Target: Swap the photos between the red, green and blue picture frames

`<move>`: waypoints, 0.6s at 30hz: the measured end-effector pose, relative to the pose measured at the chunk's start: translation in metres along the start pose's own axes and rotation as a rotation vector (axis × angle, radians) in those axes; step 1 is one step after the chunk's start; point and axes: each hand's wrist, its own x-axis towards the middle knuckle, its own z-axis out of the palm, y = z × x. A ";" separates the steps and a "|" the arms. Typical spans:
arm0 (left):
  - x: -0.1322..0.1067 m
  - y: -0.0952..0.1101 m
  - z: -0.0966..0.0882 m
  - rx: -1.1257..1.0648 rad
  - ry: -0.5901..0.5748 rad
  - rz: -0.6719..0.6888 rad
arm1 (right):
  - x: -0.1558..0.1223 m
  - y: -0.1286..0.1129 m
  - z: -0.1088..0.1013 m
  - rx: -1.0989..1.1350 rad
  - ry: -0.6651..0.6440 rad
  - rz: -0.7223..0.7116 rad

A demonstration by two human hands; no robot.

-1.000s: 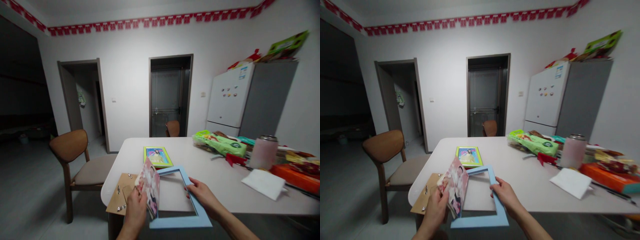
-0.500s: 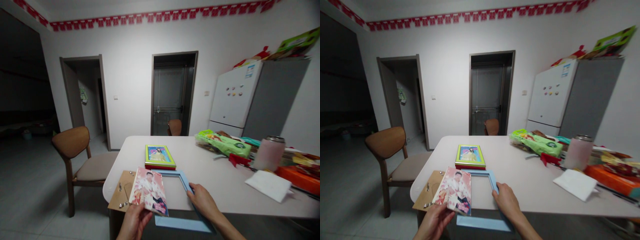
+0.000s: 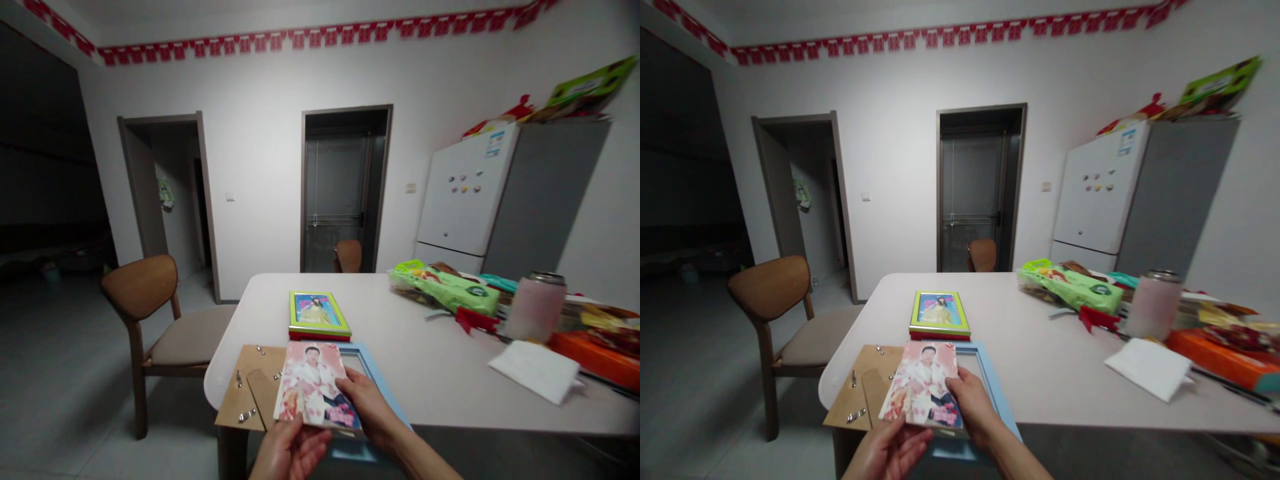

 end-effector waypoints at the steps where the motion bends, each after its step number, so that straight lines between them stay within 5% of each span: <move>1: -0.002 -0.001 -0.002 0.068 -0.065 -0.026 | -0.002 -0.004 -0.001 0.002 0.021 -0.002; 4: -0.008 0.000 0.000 0.311 -0.183 0.006 | -0.004 -0.016 -0.007 -0.037 0.083 -0.011; 10: -0.011 0.013 0.014 0.959 -0.079 0.684 | 0.002 -0.009 -0.016 -0.048 0.075 -0.027; 14: 0.000 0.004 0.016 1.190 -0.155 0.750 | 0.001 -0.003 -0.014 -0.022 0.073 -0.037; 18: 0.016 0.000 0.023 1.249 -0.150 0.839 | -0.010 -0.023 0.004 -0.025 0.077 -0.135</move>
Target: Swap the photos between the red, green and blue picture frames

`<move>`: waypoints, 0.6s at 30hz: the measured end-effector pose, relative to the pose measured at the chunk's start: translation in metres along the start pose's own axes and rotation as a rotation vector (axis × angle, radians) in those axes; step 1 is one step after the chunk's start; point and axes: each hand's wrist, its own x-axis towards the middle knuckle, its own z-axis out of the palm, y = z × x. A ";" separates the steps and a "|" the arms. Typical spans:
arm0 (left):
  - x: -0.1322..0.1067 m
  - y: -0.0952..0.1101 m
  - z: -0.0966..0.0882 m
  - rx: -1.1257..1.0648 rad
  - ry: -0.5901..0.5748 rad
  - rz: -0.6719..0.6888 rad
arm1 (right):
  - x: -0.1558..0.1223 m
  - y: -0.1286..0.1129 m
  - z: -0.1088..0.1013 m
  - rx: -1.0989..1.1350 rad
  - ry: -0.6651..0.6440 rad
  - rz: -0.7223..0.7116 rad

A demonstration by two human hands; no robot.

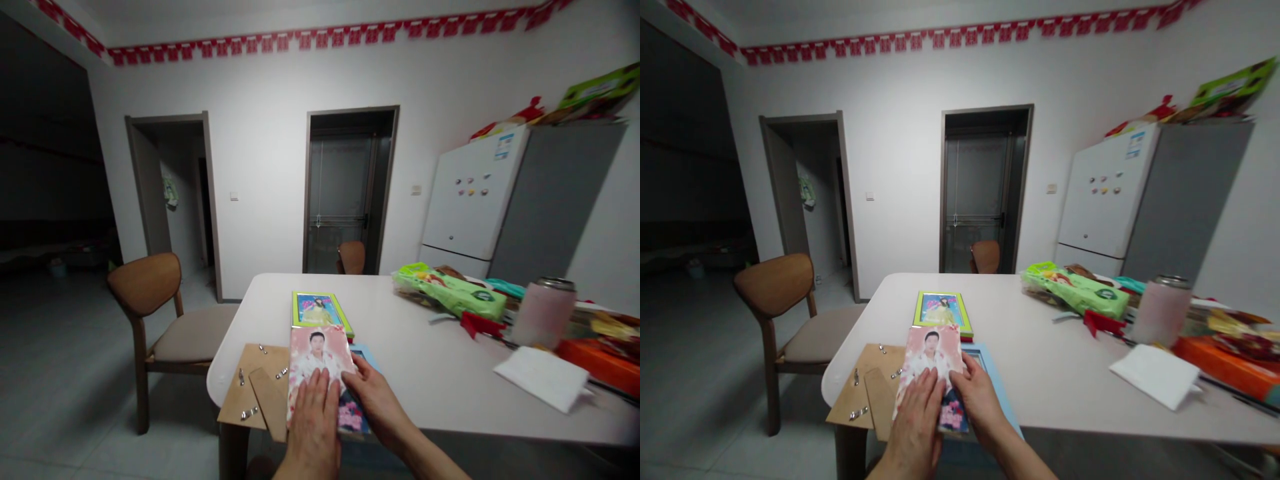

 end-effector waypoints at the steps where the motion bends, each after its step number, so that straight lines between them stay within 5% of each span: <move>1: 0.005 0.001 -0.001 -0.002 0.030 0.038 | -0.002 -0.007 0.004 -0.002 0.008 -0.022; 4: 0.018 0.009 -0.008 -0.111 0.179 0.093 | -0.004 -0.018 0.011 0.013 0.055 -0.011; 9: 0.027 0.028 -0.008 -0.598 0.430 -0.250 | 0.003 0.005 0.004 0.073 0.109 0.202; 14: 0.025 0.020 0.001 -0.856 0.366 -0.334 | 0.009 0.010 -0.014 0.116 0.113 0.136; 18: 0.016 0.005 -0.012 -0.476 0.245 -0.391 | 0.022 0.003 -0.049 -0.186 0.089 0.243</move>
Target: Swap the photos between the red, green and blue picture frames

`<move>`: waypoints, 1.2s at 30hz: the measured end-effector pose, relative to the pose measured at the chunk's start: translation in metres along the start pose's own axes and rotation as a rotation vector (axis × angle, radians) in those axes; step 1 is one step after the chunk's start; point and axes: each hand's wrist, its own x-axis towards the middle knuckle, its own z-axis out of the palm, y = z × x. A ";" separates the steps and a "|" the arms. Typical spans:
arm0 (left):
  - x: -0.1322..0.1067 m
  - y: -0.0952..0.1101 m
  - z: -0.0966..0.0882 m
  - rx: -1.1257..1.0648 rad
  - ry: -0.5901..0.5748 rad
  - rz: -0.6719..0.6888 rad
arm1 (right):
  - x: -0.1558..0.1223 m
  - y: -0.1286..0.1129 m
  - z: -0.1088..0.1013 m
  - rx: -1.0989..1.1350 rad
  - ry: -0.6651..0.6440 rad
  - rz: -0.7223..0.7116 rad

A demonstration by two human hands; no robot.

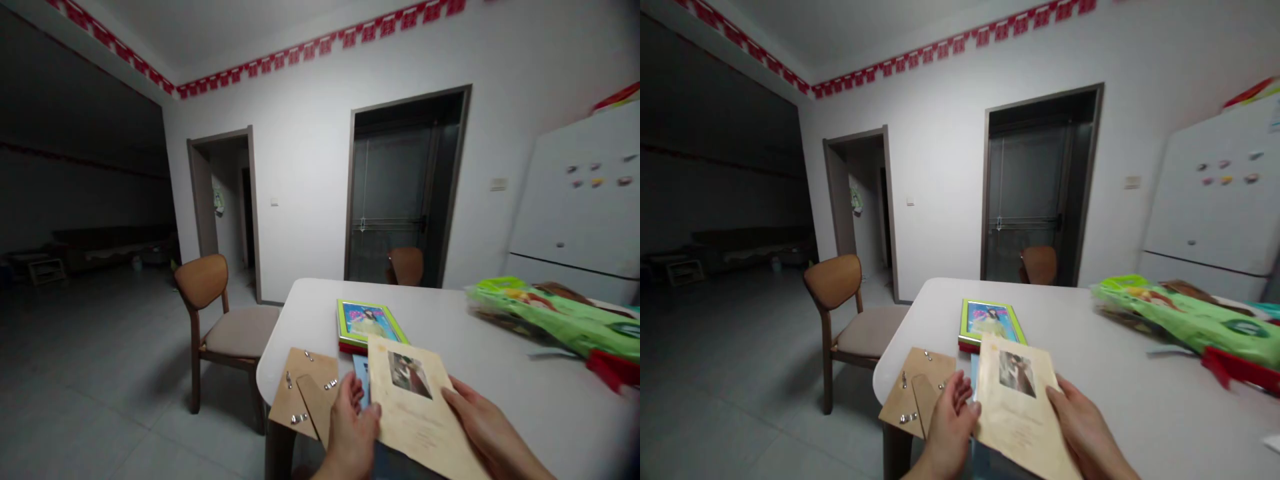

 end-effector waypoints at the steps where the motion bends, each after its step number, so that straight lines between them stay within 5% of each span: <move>1: -0.002 -0.002 -0.004 0.165 -0.045 -0.002 | 0.006 0.002 -0.009 -0.093 0.001 0.017; 4: -0.010 -0.007 -0.009 0.560 -0.259 -0.019 | 0.021 0.011 -0.025 -0.347 0.019 0.025; 7: -0.016 -0.012 -0.006 0.708 -0.399 -0.016 | 0.030 0.018 -0.024 -0.512 0.073 -0.039; 17: -0.016 -0.001 -0.011 0.846 -0.451 0.053 | 0.035 0.012 -0.011 -0.597 0.149 -0.132; 23: -0.016 -0.002 -0.013 0.898 -0.470 0.089 | 0.033 0.015 -0.009 -0.977 0.283 -0.270; 29: -0.016 -0.003 -0.009 0.905 -0.602 0.191 | 0.020 0.021 -0.005 -1.311 0.272 -0.258; 36: -0.014 -0.003 -0.008 0.969 -0.674 0.277 | 0.011 0.027 0.001 -1.446 0.358 -0.459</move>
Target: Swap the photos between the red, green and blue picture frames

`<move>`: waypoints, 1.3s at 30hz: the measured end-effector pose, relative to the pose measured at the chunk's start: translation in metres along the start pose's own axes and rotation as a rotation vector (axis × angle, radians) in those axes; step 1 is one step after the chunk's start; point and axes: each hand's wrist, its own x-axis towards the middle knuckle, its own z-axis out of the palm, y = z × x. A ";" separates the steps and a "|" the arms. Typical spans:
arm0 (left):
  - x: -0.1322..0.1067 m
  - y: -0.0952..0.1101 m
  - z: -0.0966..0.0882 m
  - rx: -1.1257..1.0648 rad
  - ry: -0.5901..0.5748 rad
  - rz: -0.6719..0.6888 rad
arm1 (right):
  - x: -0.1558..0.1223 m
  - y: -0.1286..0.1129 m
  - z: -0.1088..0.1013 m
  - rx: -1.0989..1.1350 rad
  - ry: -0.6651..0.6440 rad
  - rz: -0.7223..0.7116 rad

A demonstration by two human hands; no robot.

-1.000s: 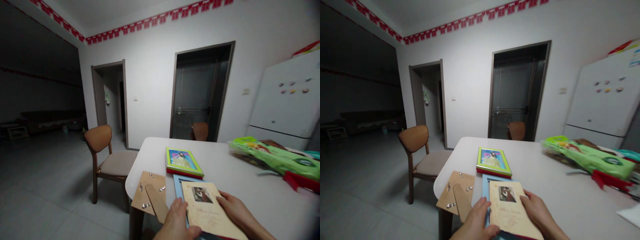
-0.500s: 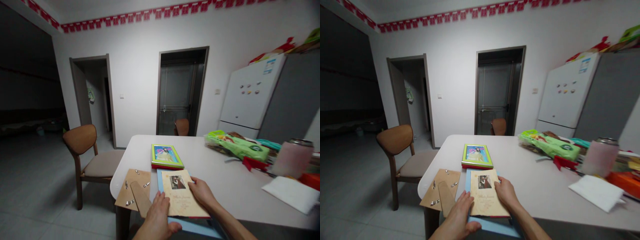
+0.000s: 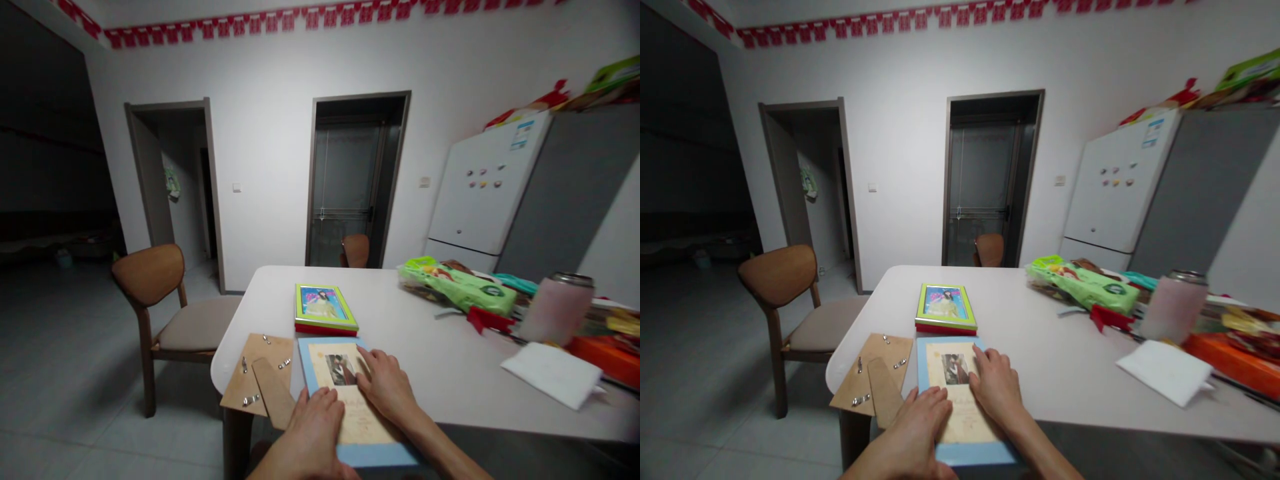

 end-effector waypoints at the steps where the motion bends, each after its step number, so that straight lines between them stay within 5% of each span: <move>1: 0.001 -0.001 -0.001 0.015 -0.004 0.004 | 0.000 0.000 0.000 0.003 -0.010 -0.024; 12: -0.006 -0.006 -0.020 0.037 -0.033 -0.045 | 0.015 -0.023 0.005 0.093 -0.149 -0.237; 19: -0.059 -0.074 -0.049 0.254 0.177 -0.546 | -0.010 -0.090 -0.017 0.318 -0.164 -0.347; 23: -0.064 -0.104 -0.045 0.296 0.264 -0.581 | -0.027 -0.139 -0.008 0.349 -0.175 -0.374; 26: -0.059 -0.101 -0.048 0.237 0.339 -0.562 | -0.025 -0.150 -0.002 0.419 -0.179 -0.315; 32: -0.046 -0.053 -0.049 0.082 0.455 -0.361 | -0.028 -0.097 -0.034 0.639 -0.121 -0.306; 39: -0.007 0.002 -0.018 -0.031 0.248 -0.235 | -0.043 -0.013 -0.052 0.572 -0.218 -0.194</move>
